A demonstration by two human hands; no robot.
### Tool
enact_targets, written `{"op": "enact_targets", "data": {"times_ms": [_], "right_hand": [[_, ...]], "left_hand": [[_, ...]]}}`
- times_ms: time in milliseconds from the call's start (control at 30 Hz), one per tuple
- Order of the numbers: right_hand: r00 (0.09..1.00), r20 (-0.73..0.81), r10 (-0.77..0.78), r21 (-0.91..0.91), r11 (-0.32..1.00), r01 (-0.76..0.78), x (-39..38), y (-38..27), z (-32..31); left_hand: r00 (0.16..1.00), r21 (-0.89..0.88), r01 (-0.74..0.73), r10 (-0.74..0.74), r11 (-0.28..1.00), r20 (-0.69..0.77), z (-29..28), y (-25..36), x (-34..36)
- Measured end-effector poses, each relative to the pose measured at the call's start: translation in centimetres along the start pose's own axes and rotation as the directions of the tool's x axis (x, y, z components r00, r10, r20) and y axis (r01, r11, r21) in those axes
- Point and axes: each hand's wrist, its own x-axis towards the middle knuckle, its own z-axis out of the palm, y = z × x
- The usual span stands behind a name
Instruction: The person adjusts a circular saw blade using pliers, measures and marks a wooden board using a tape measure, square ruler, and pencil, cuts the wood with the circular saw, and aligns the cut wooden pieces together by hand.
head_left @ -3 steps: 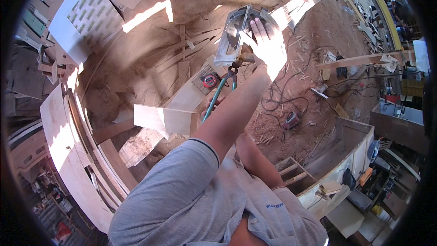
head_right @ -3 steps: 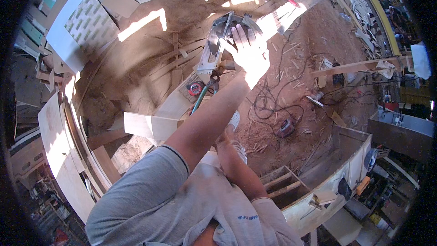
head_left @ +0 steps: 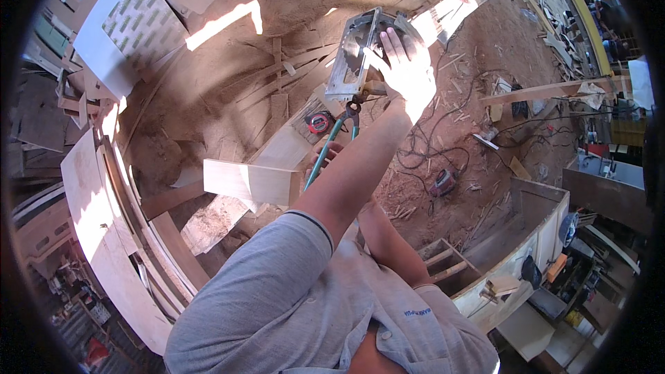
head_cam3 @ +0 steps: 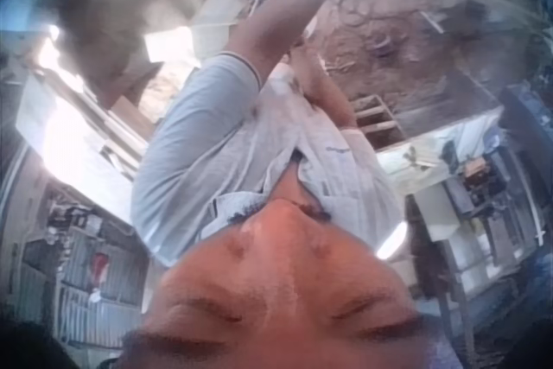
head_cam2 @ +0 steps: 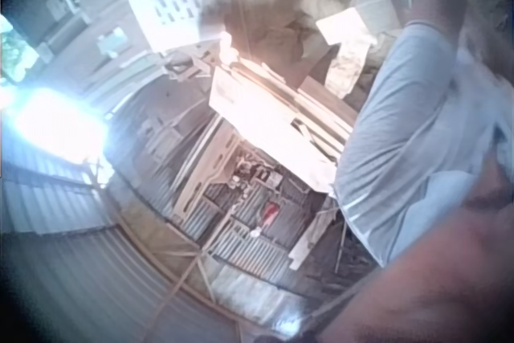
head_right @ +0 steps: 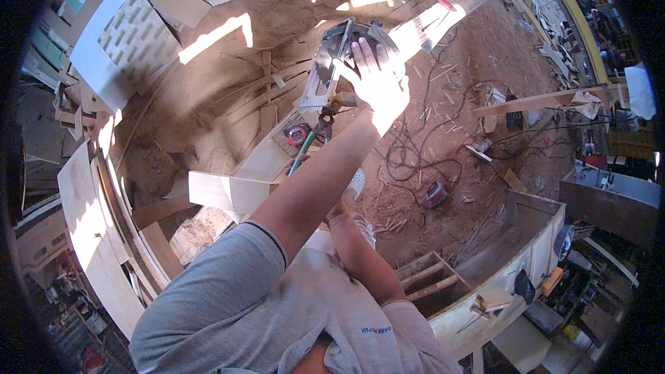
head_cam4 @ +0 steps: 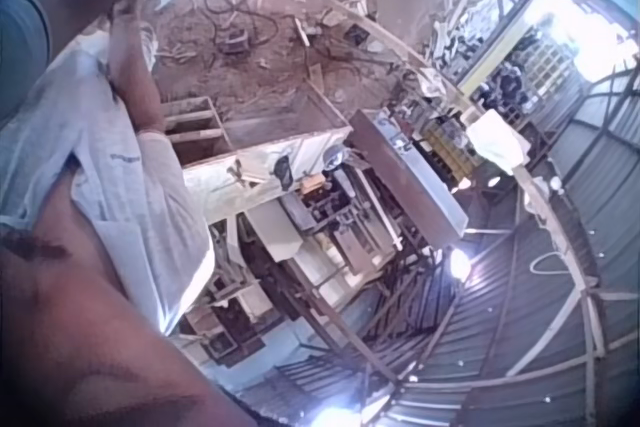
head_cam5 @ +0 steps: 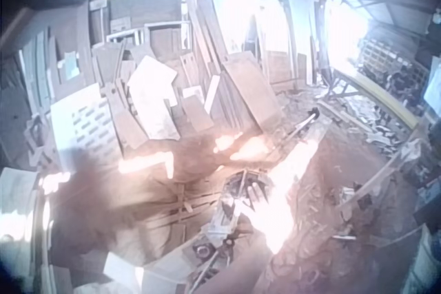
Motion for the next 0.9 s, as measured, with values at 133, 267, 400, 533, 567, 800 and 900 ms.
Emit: {"op": "enact_targets", "data": {"times_ms": [133, 267, 400, 533, 567, 800, 900], "right_hand": [[1.000, -0.004, -0.005, 0.009, 1.000, 0.005, 0.5, 0.6, 0.2], [0.997, -0.074, 0.010, -0.031, 0.999, -0.013, 0.4, 1.8, -2.2], [0.987, -0.158, 0.012, -0.106, 0.994, -0.029, 0.8, 3.1, -4.3], [0.972, -0.234, 0.007, -0.192, 0.980, -0.053, 0.8, 4.4, -6.1], [0.969, -0.247, 0.006, -0.218, 0.974, -0.062, 1.0, 4.3, -5.8], [0.942, -0.336, -0.011, -0.175, 0.983, -0.050, 2.1, 2.6, -3.6], [0.956, -0.292, 0.023, 0.071, 0.997, -0.003, 2.0, 3.0, -2.7]], "left_hand": [[0.999, -0.012, -0.009, 0.008, 1.000, -0.053, 0.1, -0.1, 0.4], [1.000, 0.010, -0.004, 0.004, 1.000, 0.030, -0.3, -0.2, 0.2], [0.999, -0.014, -0.006, 0.006, 1.000, -0.033, 0.2, 0.1, 0.3], [0.999, -0.012, -0.012, 0.012, 1.000, -0.035, -0.2, 0.1, 0.4], [1.000, -0.007, -0.013, 0.013, 1.000, -0.028, -0.3, 0.0, 0.4], [0.984, 0.109, -0.028, 0.008, 0.994, 0.179, -2.0, 0.4, 0.8], [0.973, 0.094, -0.013, -0.009, 0.996, 0.232, -2.7, 0.4, 1.1]]}}
